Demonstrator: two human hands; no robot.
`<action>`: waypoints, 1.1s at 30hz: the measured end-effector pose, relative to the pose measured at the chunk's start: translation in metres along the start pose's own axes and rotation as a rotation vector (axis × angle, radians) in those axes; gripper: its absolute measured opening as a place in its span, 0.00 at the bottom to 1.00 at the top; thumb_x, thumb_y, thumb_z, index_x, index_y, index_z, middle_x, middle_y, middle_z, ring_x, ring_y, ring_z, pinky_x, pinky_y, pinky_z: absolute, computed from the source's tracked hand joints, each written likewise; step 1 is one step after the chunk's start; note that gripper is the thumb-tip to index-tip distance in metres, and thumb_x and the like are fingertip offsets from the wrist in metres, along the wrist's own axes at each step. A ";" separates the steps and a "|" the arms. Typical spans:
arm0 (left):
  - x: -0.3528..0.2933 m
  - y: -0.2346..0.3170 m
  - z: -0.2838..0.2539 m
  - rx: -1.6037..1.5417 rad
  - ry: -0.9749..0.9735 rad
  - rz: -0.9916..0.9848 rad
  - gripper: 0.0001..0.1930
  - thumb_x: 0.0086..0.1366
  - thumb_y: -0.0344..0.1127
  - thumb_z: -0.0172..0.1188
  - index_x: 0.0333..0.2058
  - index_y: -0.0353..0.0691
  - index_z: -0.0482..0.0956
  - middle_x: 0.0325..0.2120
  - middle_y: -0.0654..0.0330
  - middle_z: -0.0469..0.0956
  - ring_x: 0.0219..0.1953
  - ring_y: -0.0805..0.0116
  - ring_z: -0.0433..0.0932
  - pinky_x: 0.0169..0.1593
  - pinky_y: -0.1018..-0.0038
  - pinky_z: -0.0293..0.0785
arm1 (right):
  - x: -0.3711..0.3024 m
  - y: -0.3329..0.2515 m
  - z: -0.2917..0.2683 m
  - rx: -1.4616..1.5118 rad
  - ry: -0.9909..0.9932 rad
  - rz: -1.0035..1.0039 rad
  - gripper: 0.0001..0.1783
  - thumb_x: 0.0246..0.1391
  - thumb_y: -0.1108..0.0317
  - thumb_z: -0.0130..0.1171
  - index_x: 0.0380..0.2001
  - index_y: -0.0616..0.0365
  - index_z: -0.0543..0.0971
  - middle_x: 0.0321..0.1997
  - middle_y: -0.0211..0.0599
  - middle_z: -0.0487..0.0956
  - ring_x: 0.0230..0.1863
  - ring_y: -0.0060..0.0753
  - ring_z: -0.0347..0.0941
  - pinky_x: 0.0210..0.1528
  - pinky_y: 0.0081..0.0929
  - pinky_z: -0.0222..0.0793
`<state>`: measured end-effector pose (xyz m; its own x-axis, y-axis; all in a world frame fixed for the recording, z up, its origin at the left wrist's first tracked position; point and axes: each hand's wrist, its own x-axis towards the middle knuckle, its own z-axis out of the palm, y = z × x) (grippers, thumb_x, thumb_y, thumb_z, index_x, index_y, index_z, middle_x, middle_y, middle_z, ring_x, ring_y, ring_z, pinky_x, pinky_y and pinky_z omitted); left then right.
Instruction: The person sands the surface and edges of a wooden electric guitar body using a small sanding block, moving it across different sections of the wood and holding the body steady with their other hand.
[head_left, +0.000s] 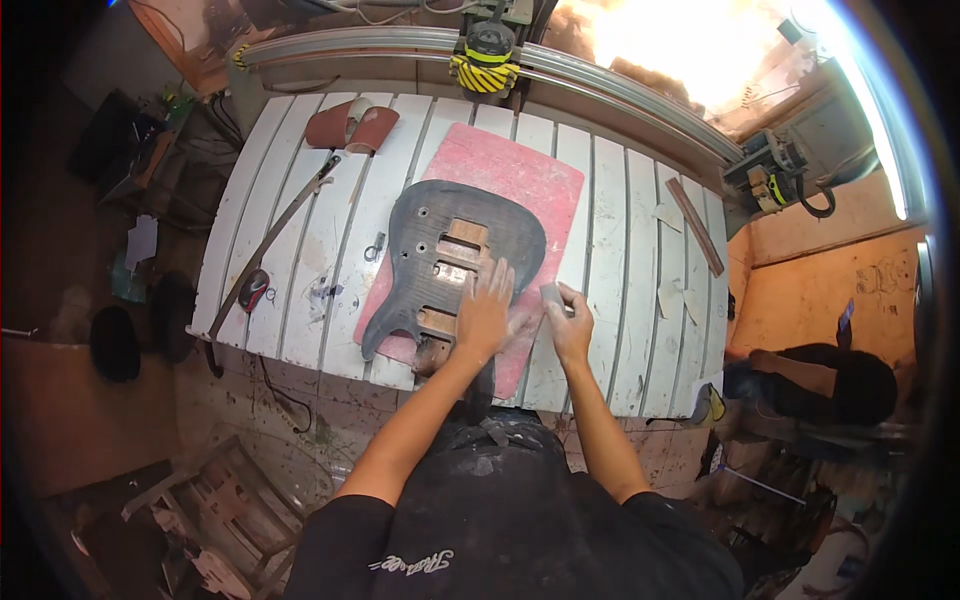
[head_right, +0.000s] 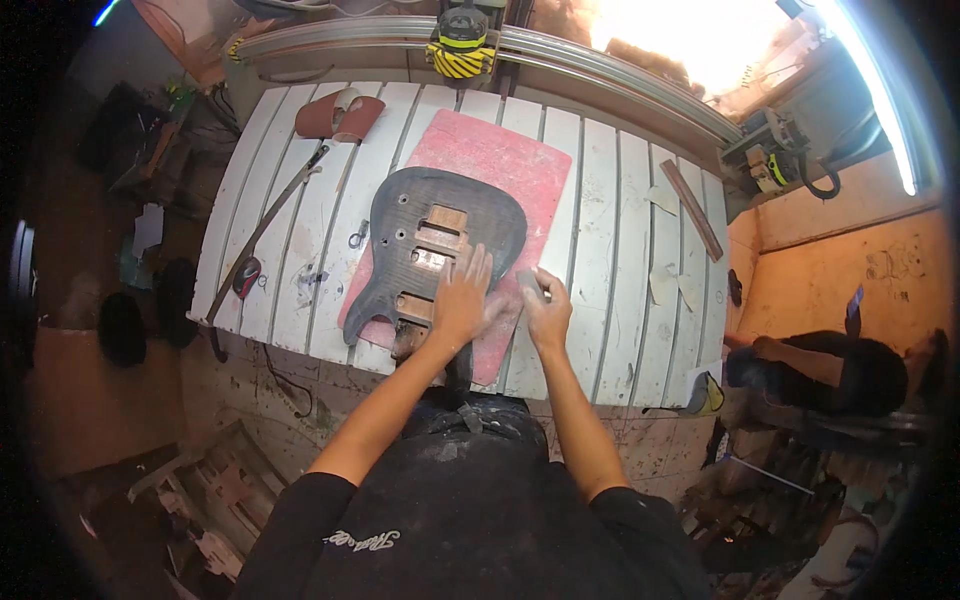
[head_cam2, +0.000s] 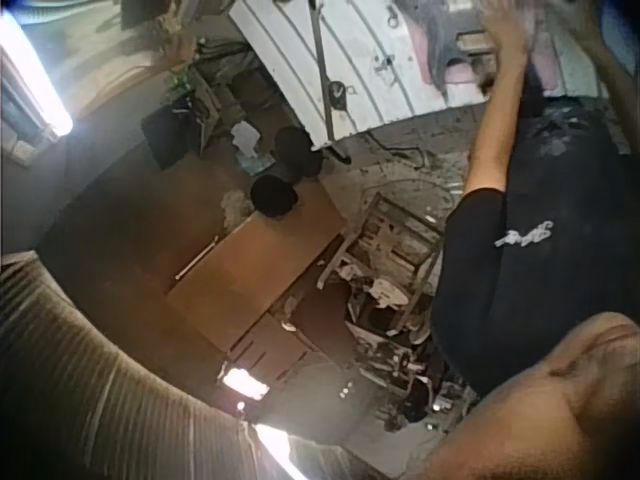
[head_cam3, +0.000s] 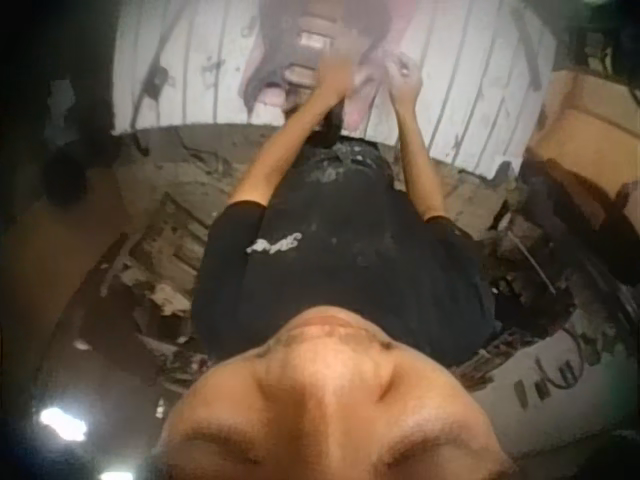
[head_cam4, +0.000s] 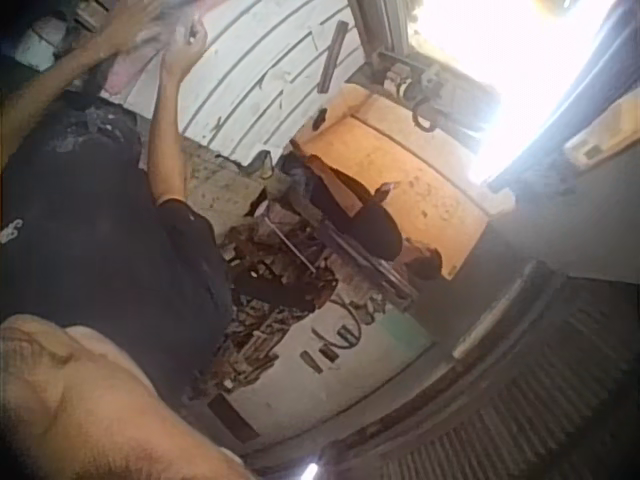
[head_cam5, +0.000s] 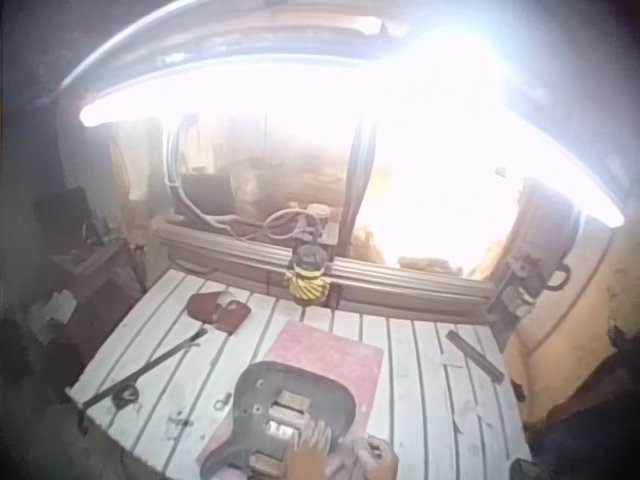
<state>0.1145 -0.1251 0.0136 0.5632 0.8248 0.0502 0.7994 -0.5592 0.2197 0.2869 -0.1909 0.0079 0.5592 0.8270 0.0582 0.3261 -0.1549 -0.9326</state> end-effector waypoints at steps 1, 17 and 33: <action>-0.008 0.004 0.006 0.032 -0.014 0.079 0.46 0.71 0.66 0.52 0.77 0.39 0.58 0.79 0.50 0.55 0.81 0.55 0.49 0.80 0.46 0.40 | -0.009 -0.005 -0.002 0.054 0.000 0.074 0.20 0.59 0.71 0.68 0.54 0.64 0.83 0.55 0.43 0.85 0.54 0.35 0.82 0.56 0.33 0.76; -0.159 0.000 -0.016 -0.124 -0.156 0.390 0.46 0.67 0.61 0.62 0.72 0.32 0.64 0.75 0.48 0.62 0.79 0.53 0.54 0.80 0.50 0.48 | -0.047 -0.016 -0.023 0.381 -0.004 0.312 0.15 0.66 0.68 0.62 0.52 0.65 0.81 0.45 0.34 0.84 0.44 0.22 0.78 0.49 0.23 0.74; -0.227 0.072 0.008 -0.220 0.086 -0.243 0.43 0.65 0.44 0.70 0.74 0.34 0.62 0.73 0.41 0.62 0.73 0.45 0.64 0.72 0.50 0.63 | -0.075 0.040 -0.148 0.482 -0.105 0.569 0.19 0.65 0.66 0.61 0.55 0.65 0.80 0.42 0.33 0.84 0.40 0.22 0.79 0.43 0.22 0.75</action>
<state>0.0458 -0.3527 0.0103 0.3346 0.9410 0.0509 0.8385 -0.3219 0.4397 0.3710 -0.3388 0.0186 0.4585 0.7407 -0.4910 -0.3747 -0.3399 -0.8626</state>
